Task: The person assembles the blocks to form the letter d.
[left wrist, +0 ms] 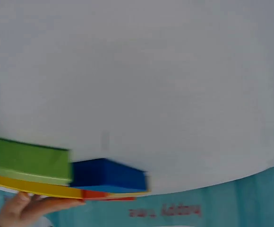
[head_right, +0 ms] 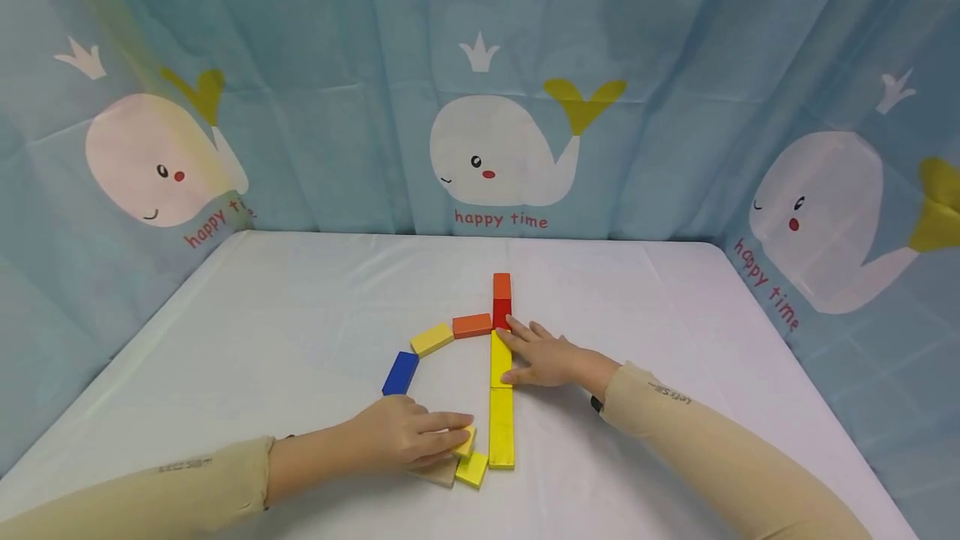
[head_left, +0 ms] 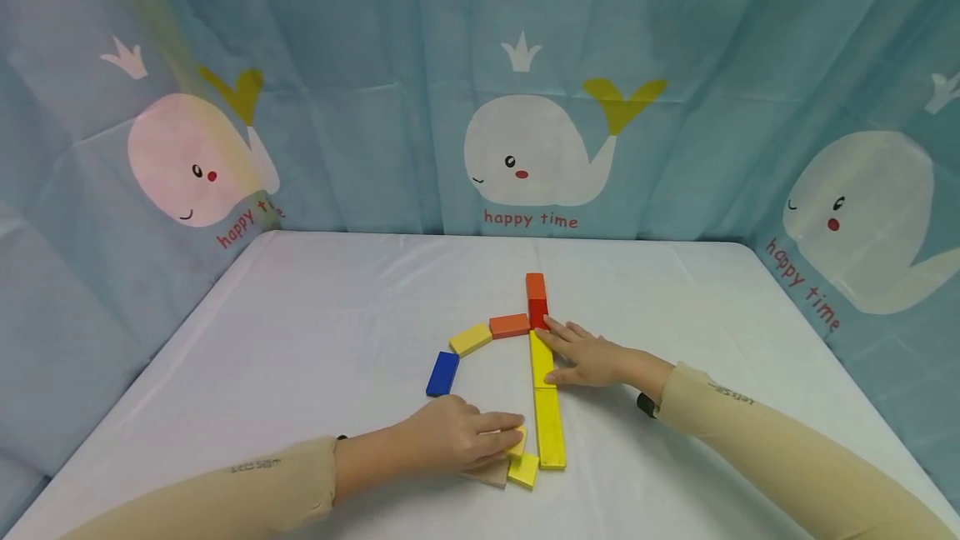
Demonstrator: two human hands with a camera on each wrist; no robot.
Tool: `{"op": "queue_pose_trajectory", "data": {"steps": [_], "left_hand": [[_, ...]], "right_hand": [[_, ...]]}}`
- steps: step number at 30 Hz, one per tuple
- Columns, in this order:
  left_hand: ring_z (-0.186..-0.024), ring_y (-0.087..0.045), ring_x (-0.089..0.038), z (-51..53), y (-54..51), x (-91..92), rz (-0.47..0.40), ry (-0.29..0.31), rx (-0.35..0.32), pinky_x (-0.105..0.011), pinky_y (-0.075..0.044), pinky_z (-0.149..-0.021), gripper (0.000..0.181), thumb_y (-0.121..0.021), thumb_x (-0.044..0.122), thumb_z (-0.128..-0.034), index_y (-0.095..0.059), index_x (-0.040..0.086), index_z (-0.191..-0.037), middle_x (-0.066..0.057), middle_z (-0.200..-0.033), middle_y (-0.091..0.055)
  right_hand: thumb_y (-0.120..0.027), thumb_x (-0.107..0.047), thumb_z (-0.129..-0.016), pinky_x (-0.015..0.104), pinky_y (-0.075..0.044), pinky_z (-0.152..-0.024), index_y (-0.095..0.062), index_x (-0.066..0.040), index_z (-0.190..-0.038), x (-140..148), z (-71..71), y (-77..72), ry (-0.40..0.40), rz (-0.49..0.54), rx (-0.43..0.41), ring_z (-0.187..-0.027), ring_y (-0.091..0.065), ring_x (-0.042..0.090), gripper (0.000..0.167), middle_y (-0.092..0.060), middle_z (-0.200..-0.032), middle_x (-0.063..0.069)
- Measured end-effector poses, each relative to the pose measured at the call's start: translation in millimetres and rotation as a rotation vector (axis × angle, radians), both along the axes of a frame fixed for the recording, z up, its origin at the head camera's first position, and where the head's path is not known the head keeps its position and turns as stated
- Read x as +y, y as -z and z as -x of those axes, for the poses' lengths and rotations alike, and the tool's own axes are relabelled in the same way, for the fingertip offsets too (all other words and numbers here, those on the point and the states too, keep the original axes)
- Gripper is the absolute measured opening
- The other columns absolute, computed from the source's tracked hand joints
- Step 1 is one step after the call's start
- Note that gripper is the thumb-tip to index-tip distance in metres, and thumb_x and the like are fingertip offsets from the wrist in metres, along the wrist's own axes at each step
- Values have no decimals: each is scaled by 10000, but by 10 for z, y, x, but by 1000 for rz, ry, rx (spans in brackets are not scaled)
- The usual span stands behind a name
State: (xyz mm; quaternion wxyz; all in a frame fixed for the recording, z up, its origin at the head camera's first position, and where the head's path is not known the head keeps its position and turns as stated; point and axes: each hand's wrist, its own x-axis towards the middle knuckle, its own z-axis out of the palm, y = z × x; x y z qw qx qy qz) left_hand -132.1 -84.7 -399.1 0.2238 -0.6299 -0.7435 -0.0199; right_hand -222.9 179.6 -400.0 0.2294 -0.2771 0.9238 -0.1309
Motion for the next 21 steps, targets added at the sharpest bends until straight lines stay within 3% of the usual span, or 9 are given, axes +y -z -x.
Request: {"op": "queue_pose_trajectory", "data": {"steps": [6, 9, 13, 21], "left_hand": [[-722, -645, 22, -103, 46, 312, 123, 91, -31, -42, -400, -642, 314, -586, 320, -986, -676, 170, -1246, 73, -1238, -650], [-710, -630, 16, -133, 75, 395, 197, 121, -61, -41, -386, -634, 310, -561, 325, -999, -675, 184, -1249, 75, -1263, -636], [-702, -616, 14, -164, 90, 419, 275, 119, -107, -45, -387, -643, 310, -534, 323, -1011, -658, 215, -1273, 73, -1320, -598], [-612, -546, 40, -283, 70, 361, 378, 76, -80, -42, -373, -598, 398, -441, 382, -1039, -570, 214, -1376, 75, -1404, -520]], "right_hand": [[-596, -486, -925, 732, -160, -1020, -209, -139, -1560, -2, -5, -6, -10, 21, -3, -1431, -111, 458, 820, -86, -1617, 135], [-603, -488, -920, 725, -163, -1026, -215, -151, -1560, -9, -4, -2, -4, 15, -1, -1436, -114, 445, 821, -87, -1620, 119], [-615, -480, -913, 722, -176, -1024, -225, -147, -1557, -18, 0, 3, 5, 6, 6, -1434, -126, 441, 823, -100, -1618, 121], [-595, -482, -926, 726, -160, -1025, -209, -125, -1558, -9, -18, -38, -10, 9, -1, -1431, -111, 458, 821, -88, -1615, 145]]}}
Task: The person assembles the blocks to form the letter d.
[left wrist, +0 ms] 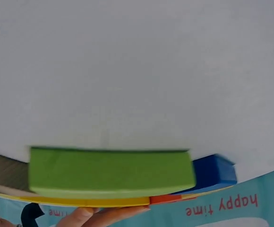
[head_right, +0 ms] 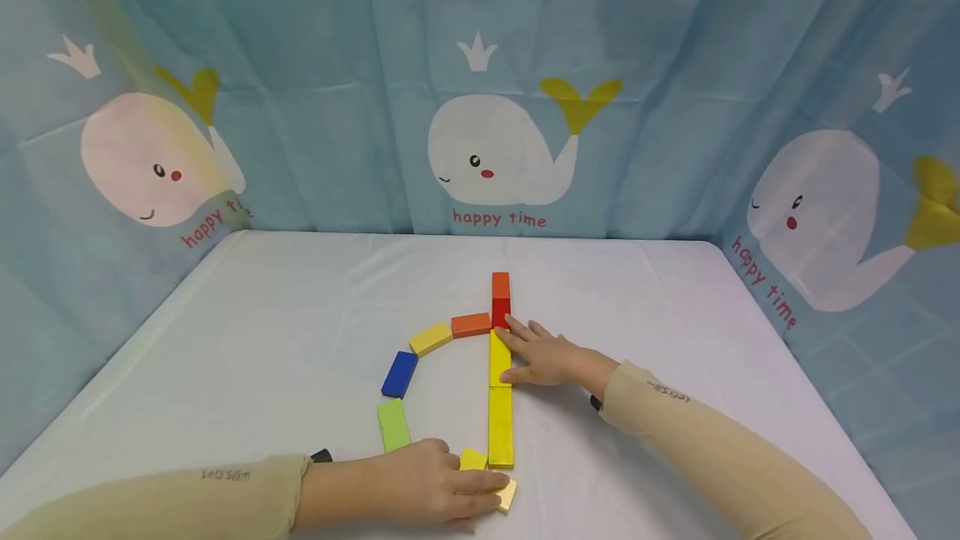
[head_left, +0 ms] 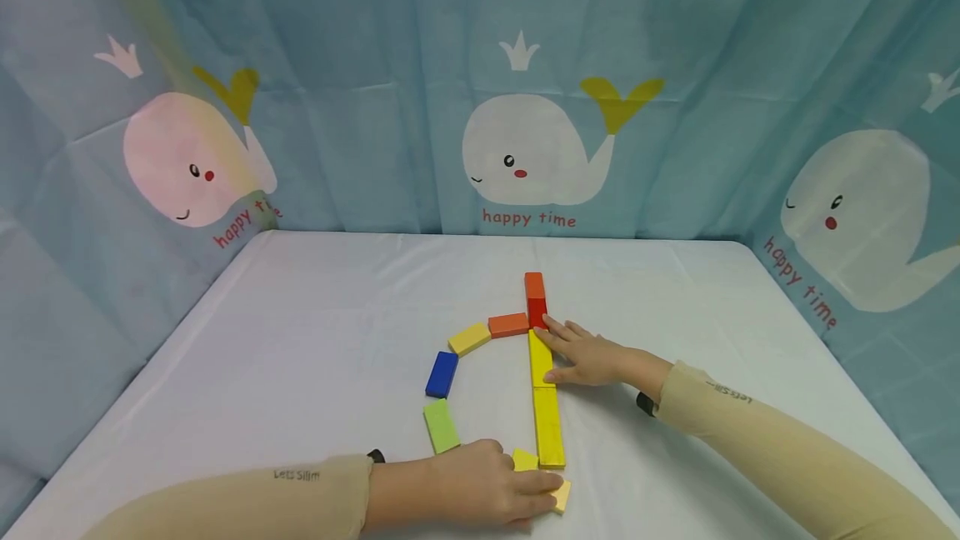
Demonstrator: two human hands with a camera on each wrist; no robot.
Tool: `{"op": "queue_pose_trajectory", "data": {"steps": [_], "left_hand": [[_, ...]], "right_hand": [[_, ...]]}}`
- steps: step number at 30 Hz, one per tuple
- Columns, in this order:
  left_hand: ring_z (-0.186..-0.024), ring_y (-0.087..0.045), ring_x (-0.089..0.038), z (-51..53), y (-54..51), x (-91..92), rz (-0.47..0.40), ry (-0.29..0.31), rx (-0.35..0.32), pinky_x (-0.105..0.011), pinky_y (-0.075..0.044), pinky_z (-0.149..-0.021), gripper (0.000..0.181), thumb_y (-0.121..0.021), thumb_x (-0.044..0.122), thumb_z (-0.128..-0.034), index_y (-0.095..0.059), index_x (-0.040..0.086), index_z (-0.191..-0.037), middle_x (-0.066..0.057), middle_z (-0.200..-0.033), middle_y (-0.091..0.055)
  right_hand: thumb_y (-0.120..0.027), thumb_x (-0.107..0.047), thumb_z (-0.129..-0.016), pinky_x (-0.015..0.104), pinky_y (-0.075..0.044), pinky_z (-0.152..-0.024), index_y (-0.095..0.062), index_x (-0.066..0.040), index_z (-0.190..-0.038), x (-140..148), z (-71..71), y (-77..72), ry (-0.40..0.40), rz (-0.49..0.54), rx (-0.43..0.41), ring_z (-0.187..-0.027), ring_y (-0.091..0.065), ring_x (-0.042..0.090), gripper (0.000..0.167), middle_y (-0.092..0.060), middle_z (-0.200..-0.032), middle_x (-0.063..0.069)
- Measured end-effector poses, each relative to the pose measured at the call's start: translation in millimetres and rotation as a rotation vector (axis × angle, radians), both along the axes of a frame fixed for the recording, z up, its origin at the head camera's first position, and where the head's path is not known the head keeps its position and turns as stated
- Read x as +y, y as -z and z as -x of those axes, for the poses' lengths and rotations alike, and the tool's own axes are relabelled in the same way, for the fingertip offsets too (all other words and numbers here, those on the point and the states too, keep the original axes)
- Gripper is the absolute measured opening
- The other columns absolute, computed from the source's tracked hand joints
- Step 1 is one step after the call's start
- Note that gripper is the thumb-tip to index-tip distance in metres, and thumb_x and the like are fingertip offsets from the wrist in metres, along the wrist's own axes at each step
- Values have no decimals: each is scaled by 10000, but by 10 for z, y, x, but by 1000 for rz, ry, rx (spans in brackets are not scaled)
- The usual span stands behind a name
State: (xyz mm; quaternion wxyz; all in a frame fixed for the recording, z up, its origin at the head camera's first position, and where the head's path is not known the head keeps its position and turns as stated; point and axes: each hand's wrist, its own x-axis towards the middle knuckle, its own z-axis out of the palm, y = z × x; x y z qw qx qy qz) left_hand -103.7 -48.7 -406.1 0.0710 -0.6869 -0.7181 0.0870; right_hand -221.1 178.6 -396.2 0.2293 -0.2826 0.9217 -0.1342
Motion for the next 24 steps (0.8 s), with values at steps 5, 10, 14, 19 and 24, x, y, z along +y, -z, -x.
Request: {"op": "queue_pose_trajectory", "data": {"steps": [5, 10, 14, 19, 24], "left_hand": [[-506, -438, 35, -47, -22, 34, 69, -51, -10, -51, -324, -534, 447, -386, 428, -1045, -505, 237, -1430, 74, -1481, -431], [-430, -340, 13, -12, -10, 39, 77, -56, -15, -43, -291, -516, 444, -421, 416, -1038, -490, 248, -1443, 101, -1494, -418], [-417, -304, -4, 29, 8, 52, 62, -61, -66, -37, -262, -511, 436, -450, 387, -1034, -491, 240, -1443, 108, -1493, -419], [-435, -342, 12, 57, 11, 72, 48, -77, -131, -36, -267, -520, 416, -473, 354, -1031, -505, 243, -1431, 87, -1487, -432], [-513, -507, 11, 85, -58, -18, -93, -161, -91, -53, -325, -543, 370, -532, 343, -1007, -569, 254, -1364, 52, -1427, -510]], "right_hand": [[-592, -478, -930, 727, -161, -1024, -206, -109, -1555, 13, -16, -16, -3, 7, -3, -1428, -113, 463, 822, -90, -1612, 157], [-596, -471, -930, 721, -171, -1027, -210, -133, -1559, 15, 1, 5, 6, -2, 5, -1433, -120, 449, 811, -92, -1616, 134], [-604, -472, -923, 719, -169, -1029, -213, -142, -1559, 13, 8, 7, 16, -8, 4, -1435, -118, 443, 816, -96, -1617, 128], [-619, -460, -918, 720, -174, -1026, -227, -134, -1555, 13, 13, 13, 18, -4, -1, -1431, -124, 452, 816, -108, -1614, 135], [-556, -446, -963, 654, -191, -1070, -198, -125, -1560, 49, 76, -17, 28, 66, -61, -1440, -113, 432, 767, -66, -1616, 149]]}}
